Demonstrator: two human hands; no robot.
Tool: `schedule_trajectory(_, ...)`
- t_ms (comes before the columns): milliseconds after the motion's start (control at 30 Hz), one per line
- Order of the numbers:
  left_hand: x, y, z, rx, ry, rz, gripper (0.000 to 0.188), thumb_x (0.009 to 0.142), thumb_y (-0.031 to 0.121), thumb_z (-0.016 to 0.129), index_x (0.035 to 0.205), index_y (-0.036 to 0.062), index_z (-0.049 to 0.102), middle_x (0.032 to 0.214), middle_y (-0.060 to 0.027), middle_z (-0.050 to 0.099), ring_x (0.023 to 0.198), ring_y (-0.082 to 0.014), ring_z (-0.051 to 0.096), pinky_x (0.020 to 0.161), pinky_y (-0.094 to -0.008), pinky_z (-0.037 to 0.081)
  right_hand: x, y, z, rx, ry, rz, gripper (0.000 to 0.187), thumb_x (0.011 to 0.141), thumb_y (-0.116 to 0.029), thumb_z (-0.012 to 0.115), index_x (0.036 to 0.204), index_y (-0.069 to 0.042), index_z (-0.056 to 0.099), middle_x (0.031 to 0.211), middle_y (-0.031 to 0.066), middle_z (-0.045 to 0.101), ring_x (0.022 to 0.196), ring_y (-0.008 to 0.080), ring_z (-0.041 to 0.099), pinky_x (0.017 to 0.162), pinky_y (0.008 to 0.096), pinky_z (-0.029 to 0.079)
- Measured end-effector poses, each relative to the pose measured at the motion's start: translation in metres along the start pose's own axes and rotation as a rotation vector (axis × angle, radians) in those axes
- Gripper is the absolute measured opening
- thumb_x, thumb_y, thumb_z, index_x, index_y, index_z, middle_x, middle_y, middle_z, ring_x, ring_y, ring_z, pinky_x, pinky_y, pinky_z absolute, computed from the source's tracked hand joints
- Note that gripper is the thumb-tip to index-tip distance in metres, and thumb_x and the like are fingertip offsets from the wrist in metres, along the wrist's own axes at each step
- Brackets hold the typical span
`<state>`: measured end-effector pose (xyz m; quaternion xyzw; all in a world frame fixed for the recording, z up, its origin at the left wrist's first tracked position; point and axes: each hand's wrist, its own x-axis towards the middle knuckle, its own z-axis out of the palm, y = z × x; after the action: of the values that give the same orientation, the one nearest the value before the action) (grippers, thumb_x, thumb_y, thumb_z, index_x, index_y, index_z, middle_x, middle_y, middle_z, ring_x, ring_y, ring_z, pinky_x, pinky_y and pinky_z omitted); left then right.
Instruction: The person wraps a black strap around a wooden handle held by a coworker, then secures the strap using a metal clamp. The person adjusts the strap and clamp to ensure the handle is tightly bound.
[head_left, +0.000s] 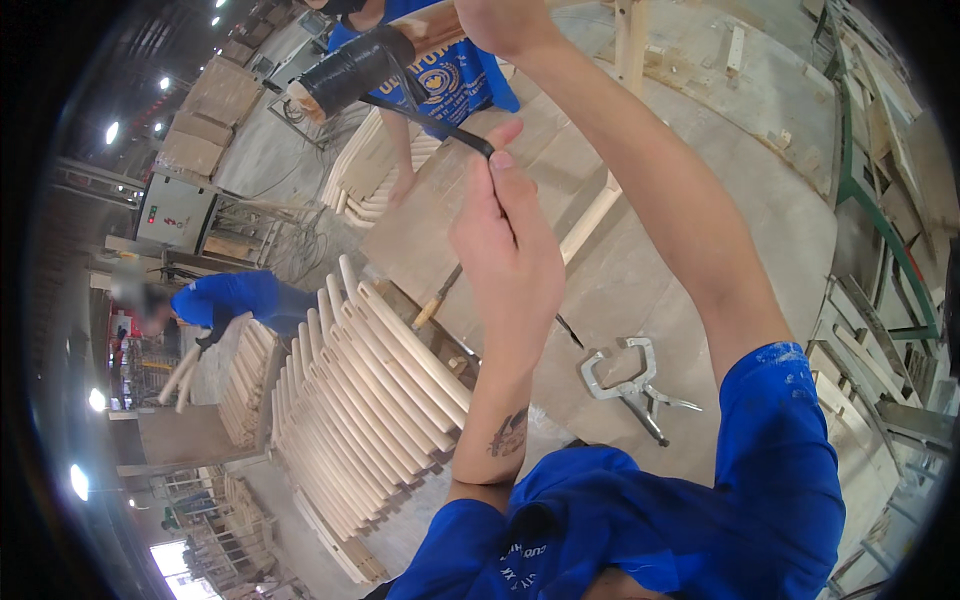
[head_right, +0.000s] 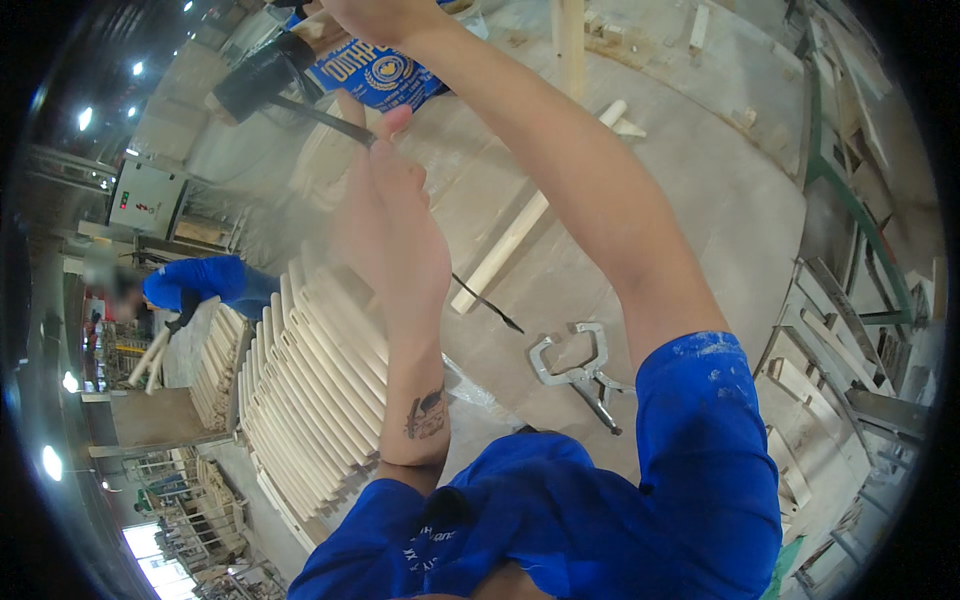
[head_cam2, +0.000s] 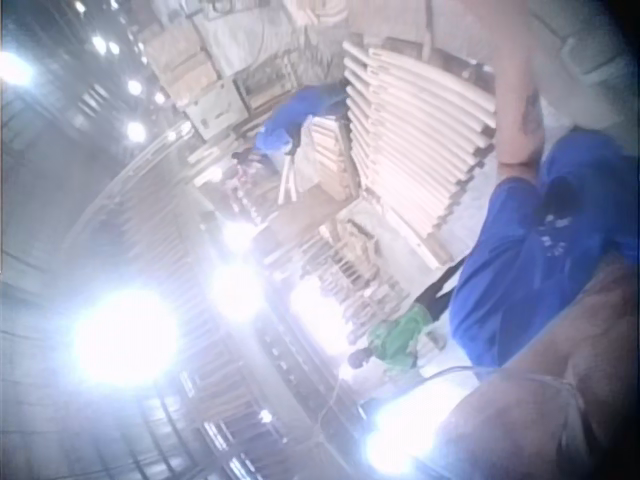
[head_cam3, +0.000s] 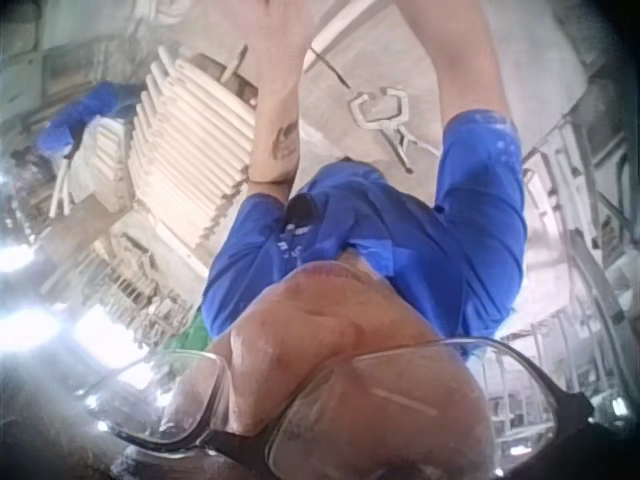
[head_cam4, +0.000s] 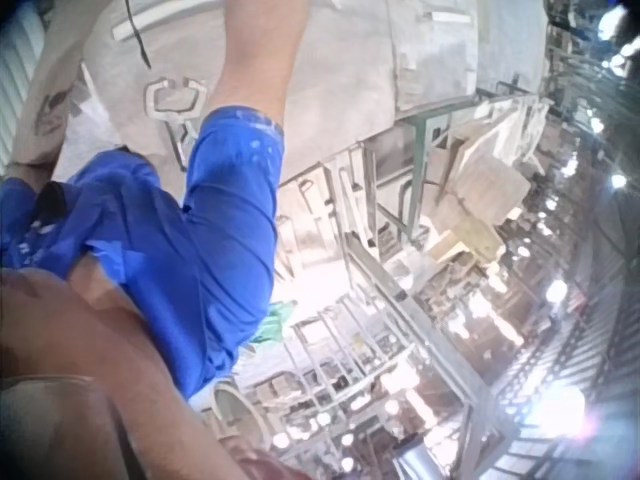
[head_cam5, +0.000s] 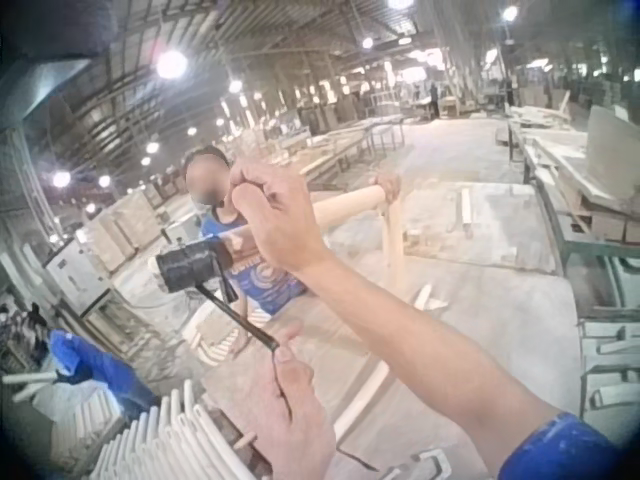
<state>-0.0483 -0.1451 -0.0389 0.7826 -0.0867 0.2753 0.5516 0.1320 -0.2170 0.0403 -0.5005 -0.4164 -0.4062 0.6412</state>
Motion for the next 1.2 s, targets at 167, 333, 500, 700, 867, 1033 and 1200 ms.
schedule_trajectory(167, 0.009, 0.013, 0.014, 0.112, -0.025, 0.064, 0.032, 0.109, 0.017, 0.043, 0.123, -0.0025, 0.064, 0.06, -0.0045, 0.05, 0.052, -0.017, 0.05, 0.054, -0.0347, 0.039, 0.006, -0.016, -0.01, 0.002, -0.287, 0.078, 0.016, 0.089, -0.011, 0.056, 0.081, 0.0, 0.066, 0.072, 0.0021, 0.061, 0.072, 0.009, 0.056, 0.066, 0.0281, 0.045)
schedule_trajectory(333, 0.002, 0.024, 0.023, -0.125, -0.022, -0.035, 0.031, 0.108, 0.018, 0.042, 0.12, -0.0018, 0.063, 0.068, -0.0089, 0.065, 0.056, -0.0247, 0.06, 0.059, -0.0372, 0.047, 0.003, -0.034, -0.032, -0.041, -0.447, 0.326, 0.016, 0.09, -0.013, 0.058, 0.085, -0.001, 0.067, 0.075, 0.005, 0.064, 0.073, 0.0121, 0.06, 0.07, 0.0298, 0.049)
schedule_trajectory(500, 0.014, 0.012, 0.033, 0.088, -0.09, 0.012, 0.031, 0.109, 0.021, 0.04, 0.119, -0.0013, 0.059, 0.088, -0.0091, 0.074, 0.07, -0.0232, 0.069, 0.066, -0.0372, 0.052, -0.007, -0.065, -0.033, -0.413, -0.652, 0.067, 0.021, 0.091, -0.025, 0.068, 0.089, -0.004, 0.07, 0.084, 0.0111, 0.07, 0.077, 0.025, 0.067, 0.074, 0.0357, 0.053)
schedule_trajectory(700, 0.016, 0.002, 0.047, 0.093, -0.035, 0.064, 0.028, 0.108, 0.022, 0.043, 0.115, 0.002, 0.061, 0.09, -0.0092, 0.076, 0.076, -0.0324, 0.07, 0.07, -0.0457, 0.053, 0.005, -0.091, -0.045, -0.625, -0.91, 0.118, 0.026, 0.092, -0.031, 0.071, 0.094, -0.005, 0.071, 0.097, 0.0145, 0.074, 0.098, 0.0283, 0.071, 0.09, 0.039, 0.053)
schedule_trajectory(867, 0.02, -0.021, 0.033, 0.072, 0.025, 0.183, 0.031, 0.109, 0.028, 0.046, 0.118, 0.0031, 0.062, 0.093, -0.0117, 0.075, 0.083, -0.0299, 0.071, 0.074, -0.0439, 0.053, -0.006, -0.086, -0.04, -0.762, -0.85, 0.227, 0.03, 0.091, -0.032, 0.071, 0.106, -0.007, 0.076, 0.119, 0.0097, 0.073, 0.105, 0.0182, 0.07, 0.089, 0.034, 0.055)
schedule_trajectory(1033, 0.045, -0.032, -0.002, -0.466, 0.185, -0.051, 0.042, 0.111, 0.036, 0.046, 0.122, -0.0014, 0.061, 0.111, -0.0091, 0.07, 0.1, -0.0171, 0.065, 0.084, -0.0345, 0.051, -0.005, -0.069, -0.046, -0.631, -0.872, 0.142, 0.023, 0.093, -0.027, 0.071, 0.106, -0.008, 0.076, 0.124, 0.0106, 0.072, 0.122, 0.0285, 0.064, 0.094, 0.0383, 0.054)
schedule_trajectory(1200, 0.062, -0.032, -0.003, -0.892, 0.074, -0.1, 0.028, 0.108, 0.024, 0.056, 0.118, -0.001, 0.061, 0.109, -0.006, 0.066, 0.101, -0.0152, 0.064, 0.087, -0.0308, 0.051, 0.006, -0.066, -0.044, -0.553, -0.941, 0.302, 0.022, 0.094, -0.027, 0.07, 0.1, -0.006, 0.073, 0.104, 0.0135, 0.074, 0.114, 0.028, 0.067, 0.096, 0.0397, 0.052)
